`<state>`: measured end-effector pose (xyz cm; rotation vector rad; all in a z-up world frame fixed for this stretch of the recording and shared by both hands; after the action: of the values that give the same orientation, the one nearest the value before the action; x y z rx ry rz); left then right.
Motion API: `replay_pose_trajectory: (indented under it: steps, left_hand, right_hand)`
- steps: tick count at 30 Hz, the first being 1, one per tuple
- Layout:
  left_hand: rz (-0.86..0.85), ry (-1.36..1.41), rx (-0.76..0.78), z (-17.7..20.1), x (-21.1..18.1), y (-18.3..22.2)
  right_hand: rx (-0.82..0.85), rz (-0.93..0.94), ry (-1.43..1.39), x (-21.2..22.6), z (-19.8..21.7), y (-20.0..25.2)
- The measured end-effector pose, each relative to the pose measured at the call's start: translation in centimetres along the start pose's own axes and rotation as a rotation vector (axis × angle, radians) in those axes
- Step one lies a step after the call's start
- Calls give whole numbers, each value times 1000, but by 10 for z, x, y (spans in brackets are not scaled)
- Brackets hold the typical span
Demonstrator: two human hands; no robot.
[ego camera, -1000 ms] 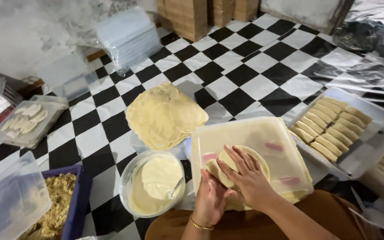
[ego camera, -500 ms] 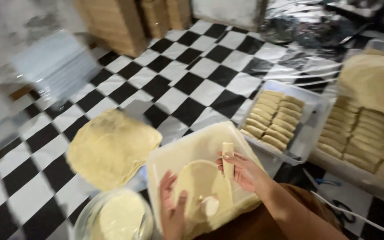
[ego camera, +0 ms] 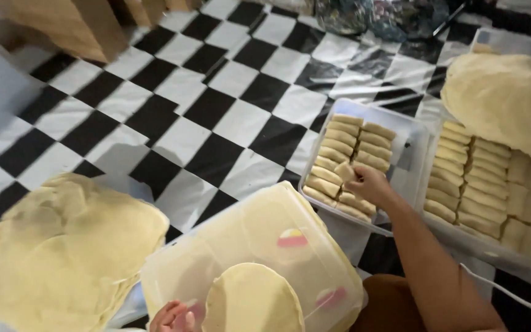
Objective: Rolling thin dough wrappers with filling to prepare spring rolls or similar food items on a production floor.
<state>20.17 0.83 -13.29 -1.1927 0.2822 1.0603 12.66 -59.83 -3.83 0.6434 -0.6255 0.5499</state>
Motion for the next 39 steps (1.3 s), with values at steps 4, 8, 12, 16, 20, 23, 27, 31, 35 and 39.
replay_pose_trajectory:
  steps: [4,8,12,16,20,23,27,31,35,39]
  left_hand:
    - [206,0,120,3,-29,-3]
    - [176,-117,176,11,-63,-18]
    - [173,-126,234,4,9,12]
    - [237,-149,264,5,-6,6]
    - [163,-107,182,10,-35,-5]
    - [195,0,198,12,-20,-1]
    - [126,63,-120,2,-73,-9]
    - [102,136,-215,0,-77,-12]
    - [80,70,-77,10,-102,-25]
    - [220,138,4,16,-110,-30]
  right_hand:
    - [196,50,284,-37,-12,-5]
    - [-28,-337,161,-81,20,-6]
    - [-243,-512,-376,-125,19,-4]
    - [-353,-607,-160,-179,5,-31]
    - [-346,-697,-92,-207,-7,-54]
    - [46,-714,591,-261,-30,-115]
    - [-373,-586,132,-218,-5,-65]
    - [-352,-569,128,-193,-2,-45]
    - [-328,-536,216,-202,-8,-58]
    - [-304,-491,161,-204,0,-57]
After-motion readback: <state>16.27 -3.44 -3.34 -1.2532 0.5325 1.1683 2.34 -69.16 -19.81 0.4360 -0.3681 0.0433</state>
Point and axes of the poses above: each hand's wrist, its own y-axis away from the middle knuckle, its own z-axis out of the back of the hand, x = y × z, the point moved 7 cm from there along -y, towards the middle knuckle
